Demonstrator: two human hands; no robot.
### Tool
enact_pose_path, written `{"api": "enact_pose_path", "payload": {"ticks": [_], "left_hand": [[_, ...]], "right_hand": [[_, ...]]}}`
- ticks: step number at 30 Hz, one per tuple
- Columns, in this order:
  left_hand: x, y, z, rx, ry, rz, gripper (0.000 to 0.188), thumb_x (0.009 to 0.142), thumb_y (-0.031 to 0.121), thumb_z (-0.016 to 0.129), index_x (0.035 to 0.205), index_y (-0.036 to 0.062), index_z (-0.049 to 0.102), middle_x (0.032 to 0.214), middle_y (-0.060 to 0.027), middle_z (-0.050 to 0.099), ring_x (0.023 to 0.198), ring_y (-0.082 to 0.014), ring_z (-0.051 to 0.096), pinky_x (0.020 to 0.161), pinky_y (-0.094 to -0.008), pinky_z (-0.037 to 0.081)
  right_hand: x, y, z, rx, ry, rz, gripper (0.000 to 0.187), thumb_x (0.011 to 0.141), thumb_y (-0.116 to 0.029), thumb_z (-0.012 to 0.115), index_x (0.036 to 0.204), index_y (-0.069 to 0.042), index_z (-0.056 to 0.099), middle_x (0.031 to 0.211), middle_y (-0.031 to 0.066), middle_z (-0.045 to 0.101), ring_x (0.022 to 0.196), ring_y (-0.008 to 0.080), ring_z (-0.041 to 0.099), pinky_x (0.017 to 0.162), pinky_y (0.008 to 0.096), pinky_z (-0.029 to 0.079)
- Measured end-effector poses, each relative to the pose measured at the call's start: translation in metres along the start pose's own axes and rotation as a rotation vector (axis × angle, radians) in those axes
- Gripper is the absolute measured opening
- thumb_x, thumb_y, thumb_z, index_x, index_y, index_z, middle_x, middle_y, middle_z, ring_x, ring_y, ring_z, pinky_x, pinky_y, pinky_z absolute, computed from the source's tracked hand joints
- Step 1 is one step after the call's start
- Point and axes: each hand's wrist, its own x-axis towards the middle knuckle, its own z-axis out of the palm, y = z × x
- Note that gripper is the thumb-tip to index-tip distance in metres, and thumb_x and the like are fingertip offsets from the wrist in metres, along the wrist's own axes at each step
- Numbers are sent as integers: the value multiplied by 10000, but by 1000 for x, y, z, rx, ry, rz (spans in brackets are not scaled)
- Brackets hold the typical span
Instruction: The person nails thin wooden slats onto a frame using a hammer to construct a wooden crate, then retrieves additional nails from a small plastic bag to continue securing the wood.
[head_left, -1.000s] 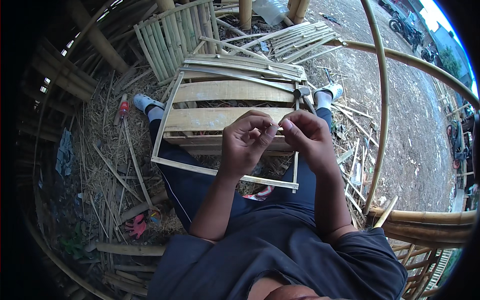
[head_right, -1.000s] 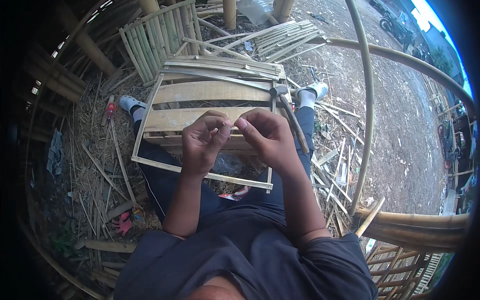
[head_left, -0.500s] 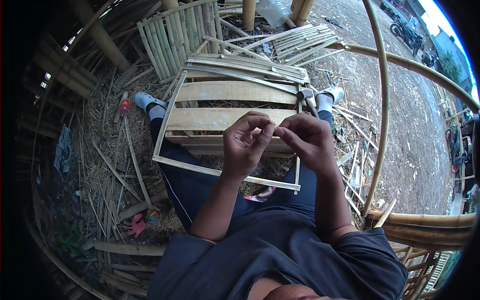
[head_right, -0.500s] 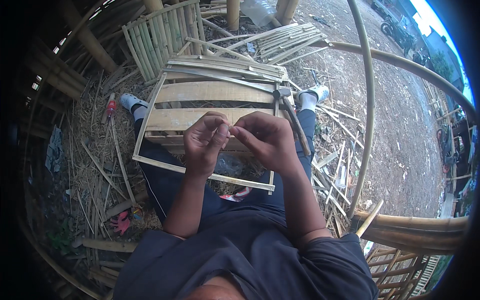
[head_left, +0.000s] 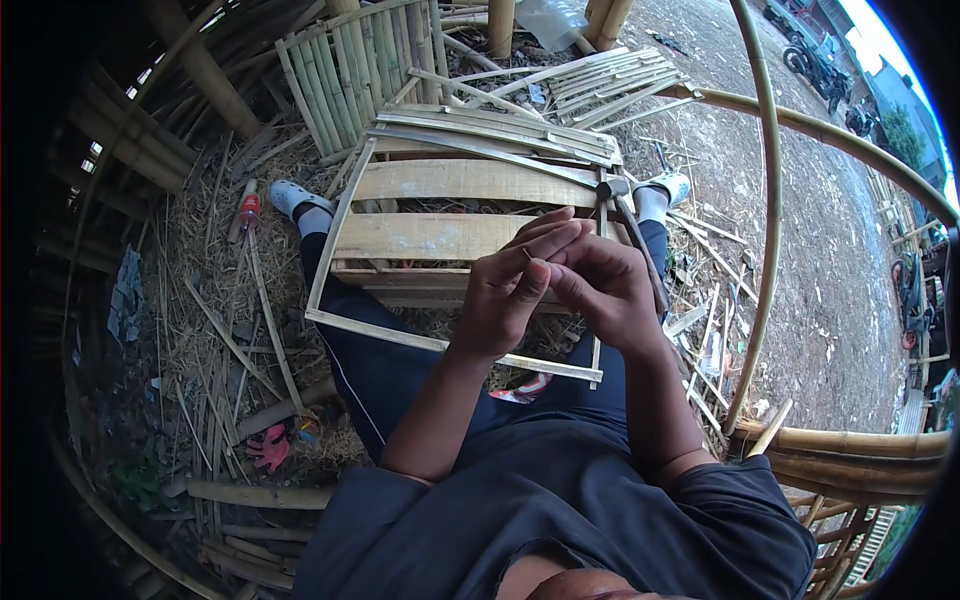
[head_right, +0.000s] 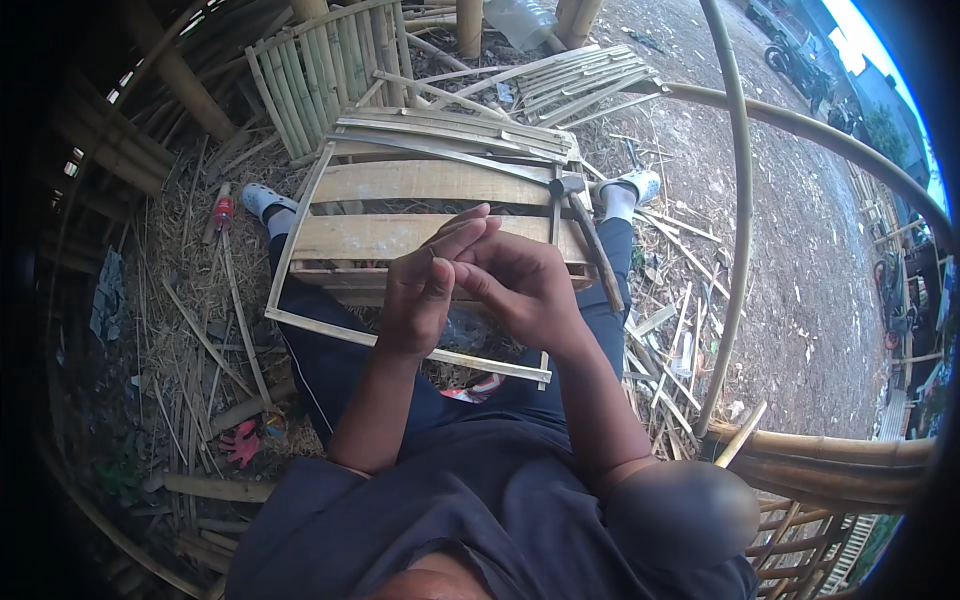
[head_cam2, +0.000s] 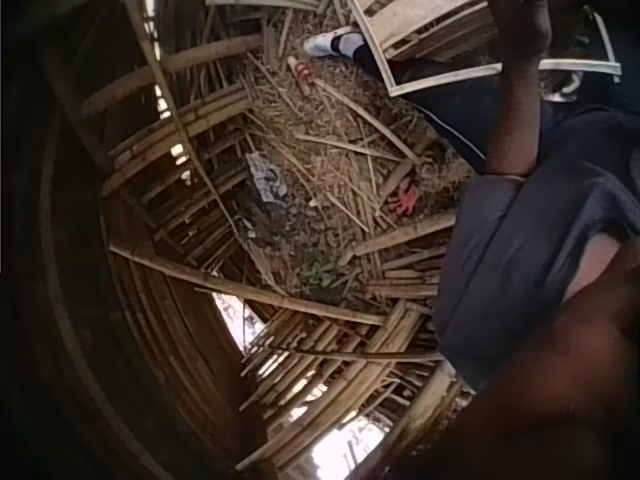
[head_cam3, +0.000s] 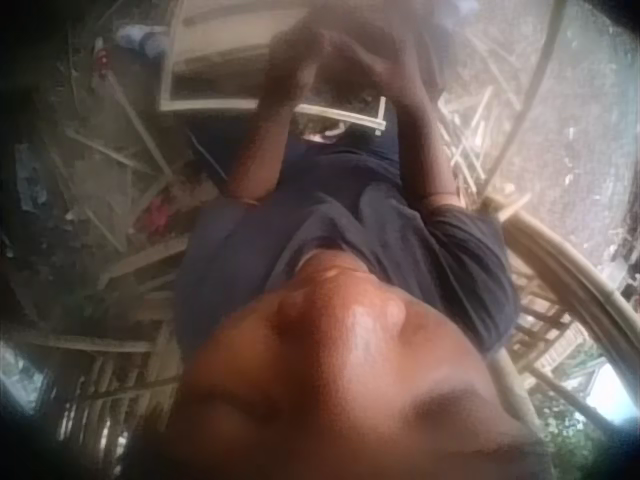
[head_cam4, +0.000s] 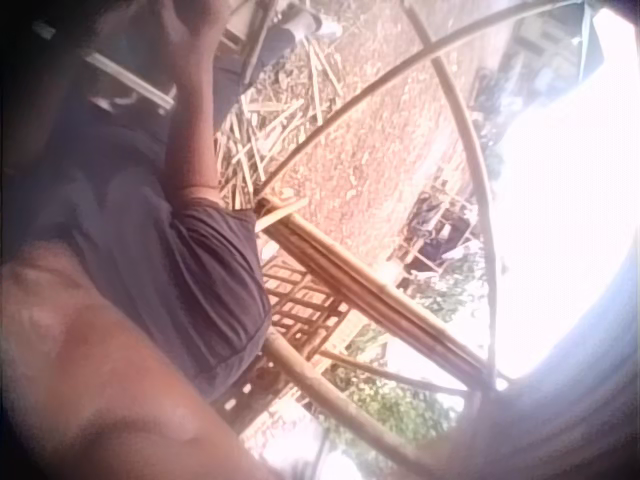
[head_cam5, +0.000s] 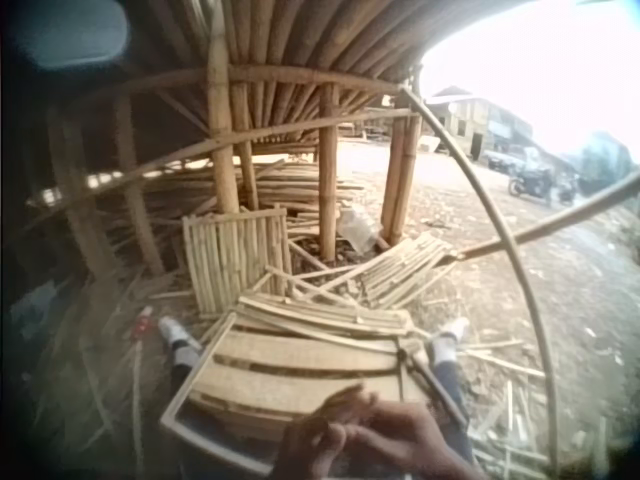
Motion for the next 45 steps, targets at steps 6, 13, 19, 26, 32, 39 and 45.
{"api": "enact_pose_path", "payload": {"ticks": [6, 13, 19, 26, 32, 39, 45], "left_hand": [[-5, 0, 8, -129, 46, -24, 573, 1103, 402, 521, 1496, -14, 534, 1523, -241, 545, 1437, -328, 510, 1207, -467, 377], [6, 6, 5, -51, 57, -65, 690, 1087, 452, 523, 1569, -31, 419, 1523, -253, 543, 1464, -322, 481, 1209, -455, 347], [4, 10, -17, -132, 43, -188, 651, 1078, 414, 529, 1581, 20, 402, 1526, -185, 550, 1472, -298, 473, 1182, -435, 358], [0, -31, -4, -112, -37, -445, 571, 1036, 259, 563, 1530, -6, 454, 1473, -194, 587, 1429, -279, 514, 1188, -404, 378], [-15, -50, -47, 140, -139, -642, 460, 1036, 194, 609, 1441, -22, 566, 1409, -185, 636, 1336, -275, 599, 1135, -390, 469], [-21, -62, -89, 466, -124, -693, 502, 1009, 304, 695, 1406, 7, 615, 1297, -178, 711, 1238, -246, 669, 1042, -371, 527], [-22, -48, -94, 494, -202, -734, 547, 1031, 312, 665, 1460, -9, 557, 1414, -189, 643, 1324, -257, 615, 1113, -382, 476]], "right_hand": [[-3, 5, 4, 49, 45, 14, 113, 1004, -93, 731, 1021, 18, 731, 912, 0, 701, 837, 45, 602, 718, 232, 491], [2, 4, -6, -236, 235, -79, 86, 975, -67, 745, 1012, 6, 719, 906, 29, 723, 765, 63, 633, 688, 245, 502], [15, -94, -4, -657, 1087, -1268, 259, 1129, -258, 473, 1002, -35, 501, 684, 57, 524, 486, 114, 511, 398, 221, 395], [175, -85, -29, -893, 613, -512, 350, 1010, -219, 711, 1221, 60, 697, 921, 173, 789, 761, 204, 790, 629, 282, 595], [102, -26, -30, -657, 360, -32, 161, 992, -138, 685, 1093, -30, 749, 839, 116, 770, 699, 188, 743, 632, 302, 551], [27, 80, -51, -903, -278, 388, 161, 902, -75, 680, 1019, -22, 777, 861, 136, 770, 740, 207, 737, 705, 362, 581], [31, 156, -55, -1158, -664, 321, 179, 887, -151, 647, 939, -47, 783, 810, 166, 751, 733, 317, 736, 711, 421, 576]]}}
